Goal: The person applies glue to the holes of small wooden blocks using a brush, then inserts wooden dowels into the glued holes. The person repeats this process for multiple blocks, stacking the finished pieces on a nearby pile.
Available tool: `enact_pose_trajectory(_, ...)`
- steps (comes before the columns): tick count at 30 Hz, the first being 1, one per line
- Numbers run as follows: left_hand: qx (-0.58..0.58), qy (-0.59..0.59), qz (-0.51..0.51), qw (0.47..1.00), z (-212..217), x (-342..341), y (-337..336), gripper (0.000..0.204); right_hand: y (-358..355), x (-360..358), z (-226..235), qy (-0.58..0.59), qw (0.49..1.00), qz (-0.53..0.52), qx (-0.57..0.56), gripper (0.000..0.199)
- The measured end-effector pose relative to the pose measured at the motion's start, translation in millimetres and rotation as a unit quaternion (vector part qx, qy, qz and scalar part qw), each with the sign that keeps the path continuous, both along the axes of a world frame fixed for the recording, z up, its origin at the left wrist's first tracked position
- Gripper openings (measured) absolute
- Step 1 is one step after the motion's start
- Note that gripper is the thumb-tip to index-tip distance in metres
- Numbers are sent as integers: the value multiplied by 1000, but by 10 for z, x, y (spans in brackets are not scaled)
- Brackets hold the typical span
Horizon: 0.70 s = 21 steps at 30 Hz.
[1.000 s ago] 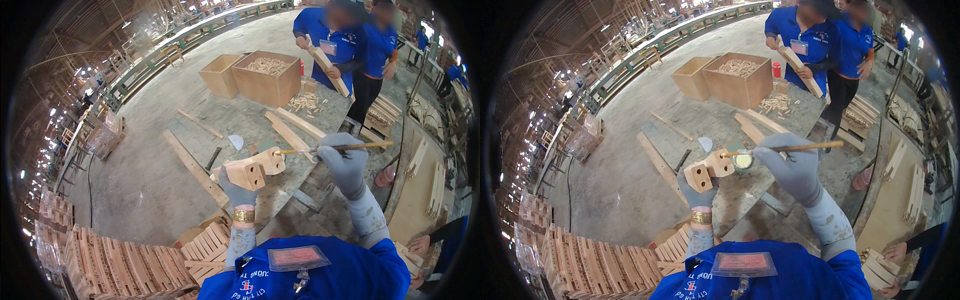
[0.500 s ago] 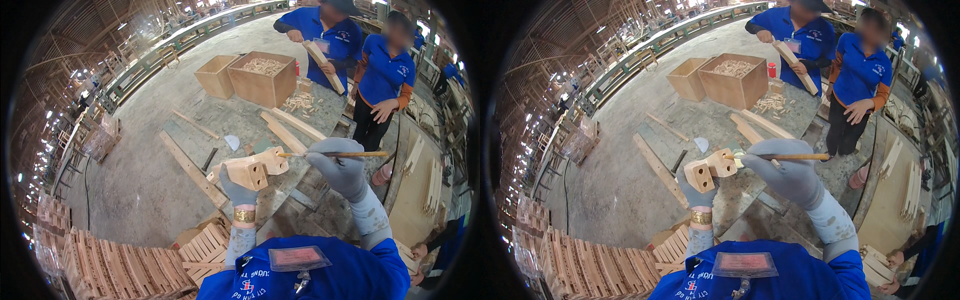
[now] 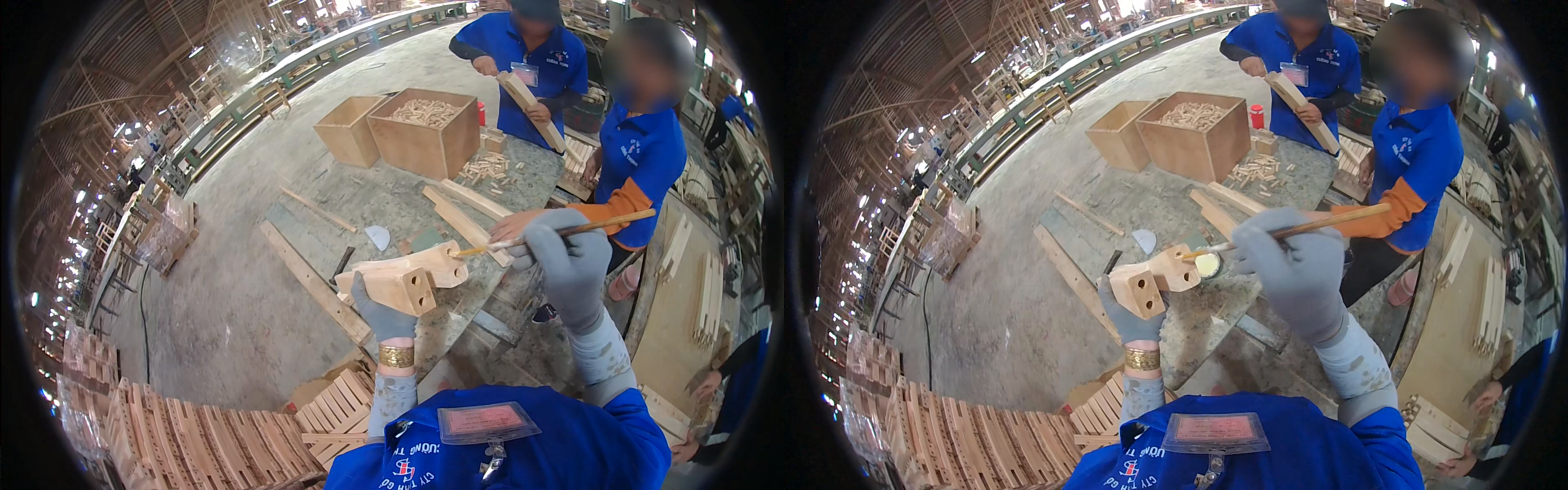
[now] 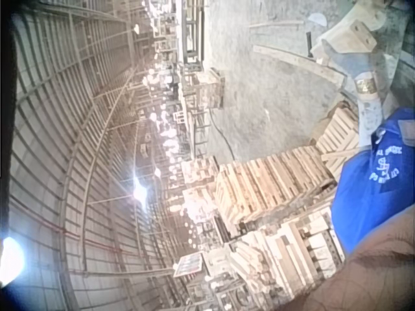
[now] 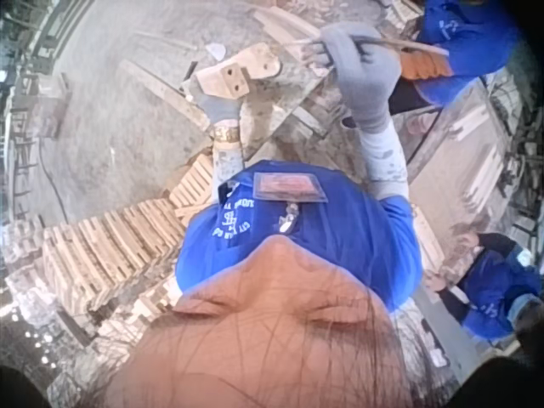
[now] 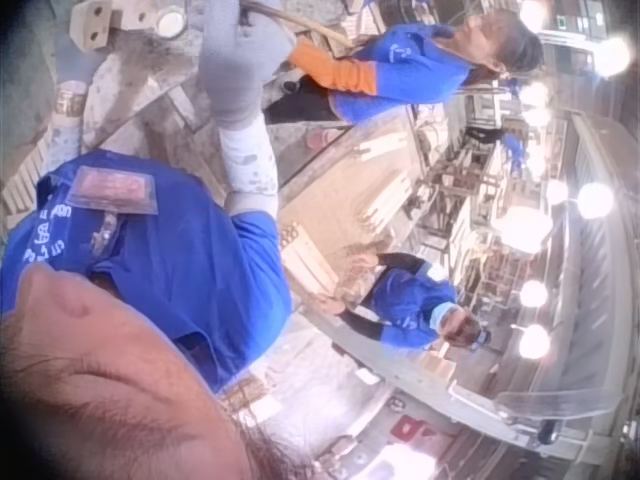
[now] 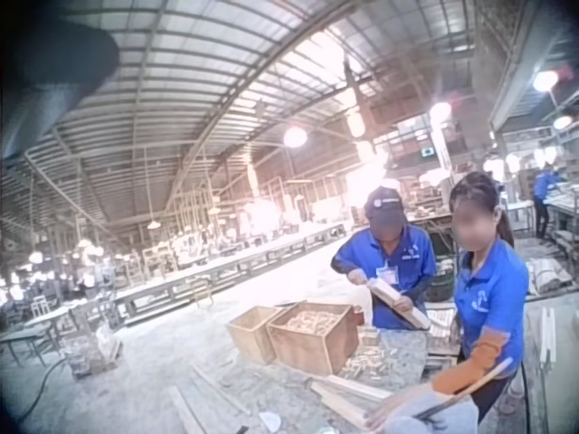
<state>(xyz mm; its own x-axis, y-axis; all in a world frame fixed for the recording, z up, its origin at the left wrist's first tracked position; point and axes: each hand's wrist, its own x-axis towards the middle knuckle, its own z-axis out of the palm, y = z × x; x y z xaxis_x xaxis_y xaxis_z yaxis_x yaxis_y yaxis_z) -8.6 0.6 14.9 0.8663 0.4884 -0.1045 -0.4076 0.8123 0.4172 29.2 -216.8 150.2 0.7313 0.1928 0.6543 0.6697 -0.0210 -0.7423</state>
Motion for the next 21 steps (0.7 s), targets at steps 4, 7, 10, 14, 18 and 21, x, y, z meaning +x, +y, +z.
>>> enact_pose_trajectory(4, 38, 31, 51, 998, -52, 49, 31, 41, -15, -24, 37, 76, 994, 29, 72, 6)
enact_pose_trajectory(7, 47, -18, 18, 999, -182, 47, 91, 37, -74, -9, 2, 0, 1000, 4, 11, 6)
enact_pose_trajectory(10, 94, -17, 55, 994, -268, 91, 125, 35, -57, -35, -8, -5, 1000, 20, 22, 3)
enact_pose_trajectory(14, 353, 106, 162, 916, -232, 70, 87, 35, -93, -42, -93, -4, 999, 19, -26, 2)
enact_pose_trajectory(18, 133, 59, 83, 986, -34, 51, -2, 36, -84, -16, -103, -75, 994, 18, -76, 4)
enact_pose_trajectory(21, 316, 99, 147, 932, -176, 56, 52, 36, -44, -24, -50, -118, 987, 33, -107, 6)
